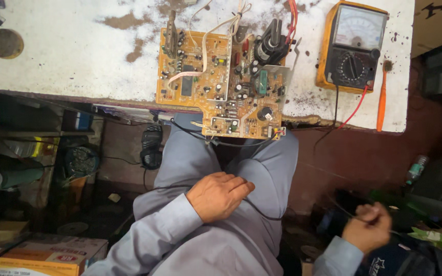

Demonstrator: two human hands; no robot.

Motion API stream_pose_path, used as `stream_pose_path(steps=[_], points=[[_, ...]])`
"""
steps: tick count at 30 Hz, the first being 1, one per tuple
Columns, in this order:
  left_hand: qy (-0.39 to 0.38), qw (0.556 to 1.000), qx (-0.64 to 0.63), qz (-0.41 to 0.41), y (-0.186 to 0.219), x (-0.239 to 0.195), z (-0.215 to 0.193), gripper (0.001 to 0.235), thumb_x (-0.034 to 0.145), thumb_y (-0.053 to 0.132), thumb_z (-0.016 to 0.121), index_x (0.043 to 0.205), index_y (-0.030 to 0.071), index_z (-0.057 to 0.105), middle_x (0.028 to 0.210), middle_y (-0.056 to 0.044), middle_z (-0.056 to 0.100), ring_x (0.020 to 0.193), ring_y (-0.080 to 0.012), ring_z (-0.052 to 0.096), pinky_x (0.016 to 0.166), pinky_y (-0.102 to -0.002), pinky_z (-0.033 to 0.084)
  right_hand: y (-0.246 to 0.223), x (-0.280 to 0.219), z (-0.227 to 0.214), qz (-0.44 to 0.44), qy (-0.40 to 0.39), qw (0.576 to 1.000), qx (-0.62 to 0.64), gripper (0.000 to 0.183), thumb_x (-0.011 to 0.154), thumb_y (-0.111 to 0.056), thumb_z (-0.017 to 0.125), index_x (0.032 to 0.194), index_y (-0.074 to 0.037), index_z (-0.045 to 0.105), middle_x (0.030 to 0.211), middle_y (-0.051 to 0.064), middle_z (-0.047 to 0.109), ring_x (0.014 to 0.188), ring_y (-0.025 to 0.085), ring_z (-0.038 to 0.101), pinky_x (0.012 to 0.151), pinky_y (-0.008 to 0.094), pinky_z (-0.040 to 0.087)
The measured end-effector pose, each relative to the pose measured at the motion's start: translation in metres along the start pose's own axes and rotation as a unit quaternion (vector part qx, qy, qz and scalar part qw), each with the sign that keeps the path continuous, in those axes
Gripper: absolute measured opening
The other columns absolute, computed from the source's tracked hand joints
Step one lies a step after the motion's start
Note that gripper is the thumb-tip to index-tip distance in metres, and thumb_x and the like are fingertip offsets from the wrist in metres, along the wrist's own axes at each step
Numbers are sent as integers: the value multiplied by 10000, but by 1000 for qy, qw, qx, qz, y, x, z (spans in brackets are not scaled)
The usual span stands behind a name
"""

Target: The person tests a circuit board using a multimeter, repeatedly touching the probes to various points on the board. They also use an orange-handled tool to point at or adjust components while seated with the board on their lap.

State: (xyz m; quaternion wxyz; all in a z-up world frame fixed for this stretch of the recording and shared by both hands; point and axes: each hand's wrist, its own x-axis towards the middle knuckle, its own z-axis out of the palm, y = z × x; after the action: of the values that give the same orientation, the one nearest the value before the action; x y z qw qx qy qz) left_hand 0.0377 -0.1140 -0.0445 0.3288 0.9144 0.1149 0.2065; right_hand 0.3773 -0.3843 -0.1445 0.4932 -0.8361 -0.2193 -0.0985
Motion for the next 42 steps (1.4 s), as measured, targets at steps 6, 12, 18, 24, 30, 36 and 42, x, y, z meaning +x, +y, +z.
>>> stream_pose_path(steps=[6, 12, 18, 24, 30, 36, 42], points=[[112, 993, 27, 39, 21, 12, -22, 421, 846, 118, 697, 1252, 30, 623, 1095, -89, 678, 886, -239, 650, 798, -369, 515, -156, -11, 6, -121, -41, 990, 66, 142, 1174, -12, 582, 1140, 105, 656, 911, 173, 689, 775, 211, 677, 739, 293, 563], [182, 979, 67, 58, 45, 25, -39, 439, 918, 180, 791, 1293, -1, 650, 962, -49, 643, 743, -206, 586, 657, -350, 453, -268, -41, 41, -344, -211, 897, 179, 104, 918, -59, 709, 994, -1, 667, 831, 138, 697, 695, 242, 706, 657, 312, 587], [196, 980, 28, 4, 28, 17, -48, 389, 887, 19, 651, 1273, -29, 635, 951, -50, 664, 770, -235, 631, 718, -371, 501, -274, -54, 67, -293, -255, 909, 152, 231, 821, -94, 849, 975, -8, 699, 808, 118, 726, 677, 189, 687, 602, 270, 524], [326, 904, -159, -224, 12, 9, -62, 203, 1031, 30, 581, 1221, -11, 640, 896, -73, 657, 742, -136, 637, 705, -253, 527, -199, -5, 107, 37, -150, 974, 163, 262, 982, -32, 739, 1202, -1, 601, 1005, 83, 677, 868, 174, 630, 794, 300, 517], [386, 806, -362, -266, -14, 25, -72, 218, 1070, 63, 541, 1270, -20, 566, 951, -68, 677, 797, -88, 610, 743, -230, 514, -97, 29, 158, 18, -179, 969, 169, 404, 919, -39, 765, 1246, -6, 530, 1142, 60, 633, 1028, 136, 605, 933, 298, 504], [345, 861, -275, -254, -18, 26, -77, 180, 1051, 66, 611, 1201, -31, 636, 1039, -84, 714, 927, -90, 674, 855, -221, 541, 7, 24, 198, 73, -312, 936, 148, 162, 1004, -122, 747, 1108, 2, 729, 1074, 95, 755, 999, 130, 676, 921, 306, 536], [370, 870, -223, -238, -27, 23, -74, 138, 1050, 63, 635, 1163, -16, 649, 1052, -68, 724, 960, -98, 649, 888, -228, 513, 52, -24, 167, 75, -303, 946, -91, 316, 909, -319, 766, 953, -6, 749, 881, 141, 766, 853, 223, 754, 734, 402, 554]])
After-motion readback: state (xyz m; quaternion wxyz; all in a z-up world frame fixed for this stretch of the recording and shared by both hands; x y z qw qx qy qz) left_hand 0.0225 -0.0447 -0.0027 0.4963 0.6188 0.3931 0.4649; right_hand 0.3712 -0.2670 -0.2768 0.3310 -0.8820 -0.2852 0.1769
